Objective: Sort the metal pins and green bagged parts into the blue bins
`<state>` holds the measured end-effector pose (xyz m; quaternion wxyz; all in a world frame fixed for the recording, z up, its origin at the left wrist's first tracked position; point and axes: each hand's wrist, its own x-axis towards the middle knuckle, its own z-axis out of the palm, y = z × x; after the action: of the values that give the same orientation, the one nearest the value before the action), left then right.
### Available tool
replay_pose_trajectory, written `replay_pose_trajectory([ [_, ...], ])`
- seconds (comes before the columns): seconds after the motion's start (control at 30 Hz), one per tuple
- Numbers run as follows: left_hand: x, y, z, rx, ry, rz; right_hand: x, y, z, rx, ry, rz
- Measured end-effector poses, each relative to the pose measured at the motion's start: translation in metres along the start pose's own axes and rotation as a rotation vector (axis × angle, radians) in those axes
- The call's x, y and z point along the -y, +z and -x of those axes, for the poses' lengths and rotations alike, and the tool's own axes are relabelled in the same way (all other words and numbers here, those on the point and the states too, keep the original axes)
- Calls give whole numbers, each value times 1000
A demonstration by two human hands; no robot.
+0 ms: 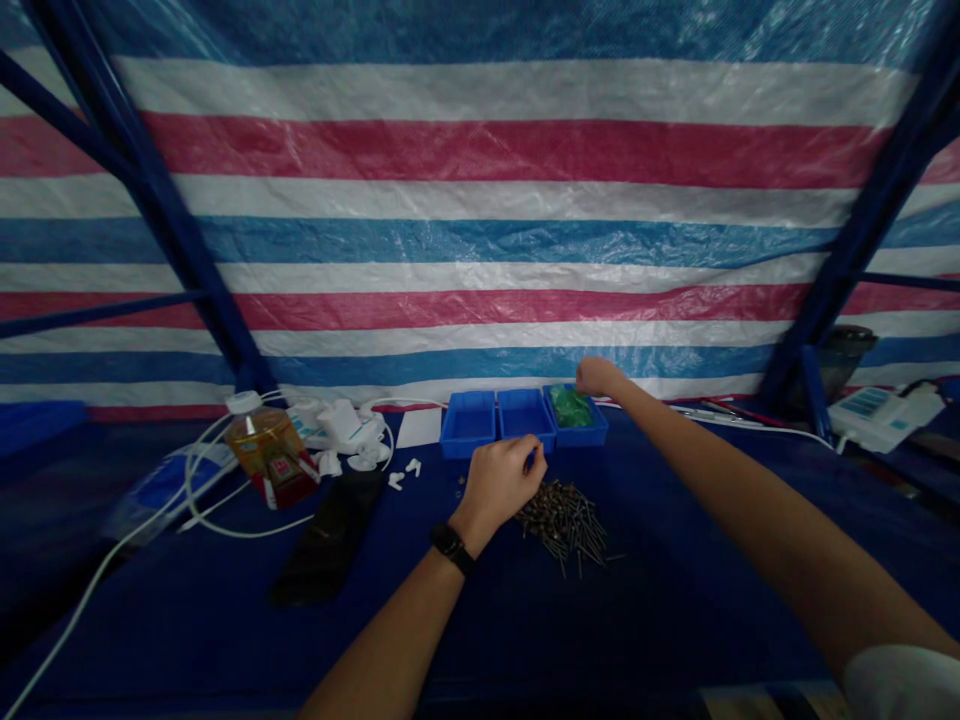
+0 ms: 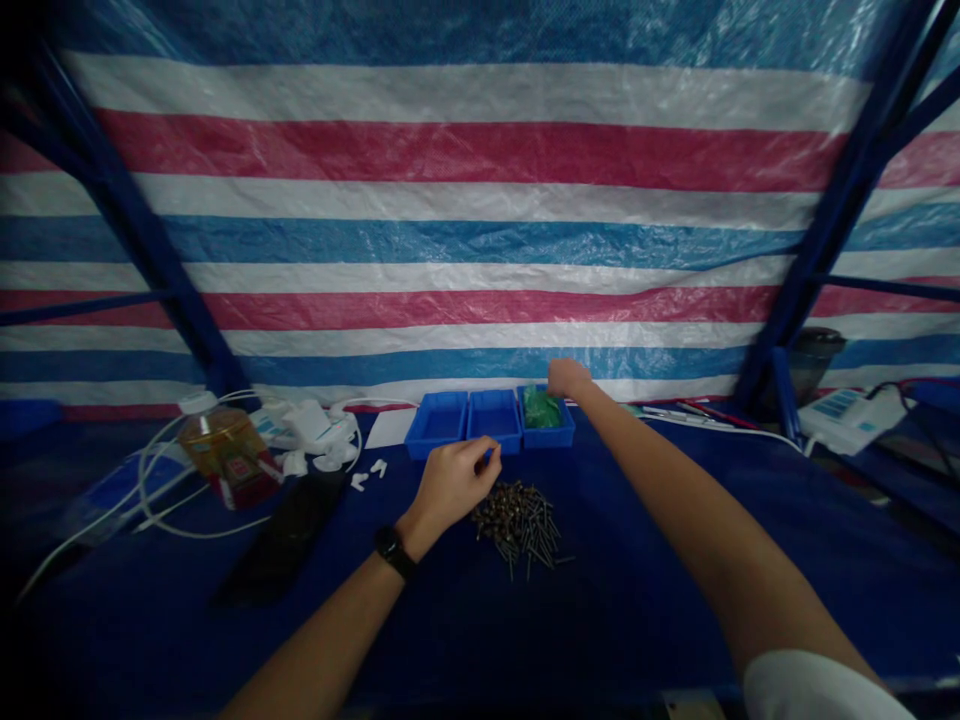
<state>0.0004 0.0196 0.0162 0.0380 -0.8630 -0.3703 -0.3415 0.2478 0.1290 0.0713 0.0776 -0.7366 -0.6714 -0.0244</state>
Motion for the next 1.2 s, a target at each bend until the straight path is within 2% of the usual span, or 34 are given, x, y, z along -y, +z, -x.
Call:
replay_pose_trajectory([
  [0.1, -1, 0, 0, 2, -3, 3, -6, -19, -2, 25, -43, -26],
  [0.2, -1, 0, 0, 4, 10, 1, -9, -30, 12, -94, -73, -49],
  [0.27, 1, -1, -1, 10, 7, -18, -6, -26, 25, -173, -78, -54],
  [0.43, 9, -4, -4, 79, -65, -89, 5, -11, 61, -188, -60, -70],
  [0.53, 10, -9, -7, 106, -103, -112, 10, -14, 96, -309, -56, -104],
  [0.6, 9, -14, -9, 113, -121, -133, 14, -12, 126, -329, -173, -144],
  [0.73, 22, -36, -9, 184, -200, -220, 24, 15, 169, -131, -529, -256],
  [0.83, 44, -54, -5, 343, -323, -261, 27, 40, 170, -115, -555, -363],
  [0.93, 68, -62, 2, 497, -393, -212, 30, 50, 157, -120, -522, -415],
  [1.03, 83, -59, 9, 514, -412, -180, 41, 45, 146, -35, -567, -387],
  [1.13, 90, -52, 13, 563, -422, -155, 65, 43, 140, 58, -644, -321],
  [1.2, 91, -48, 15, 597, -418, -138, 82, 46, 140, 75, -655, -275],
])
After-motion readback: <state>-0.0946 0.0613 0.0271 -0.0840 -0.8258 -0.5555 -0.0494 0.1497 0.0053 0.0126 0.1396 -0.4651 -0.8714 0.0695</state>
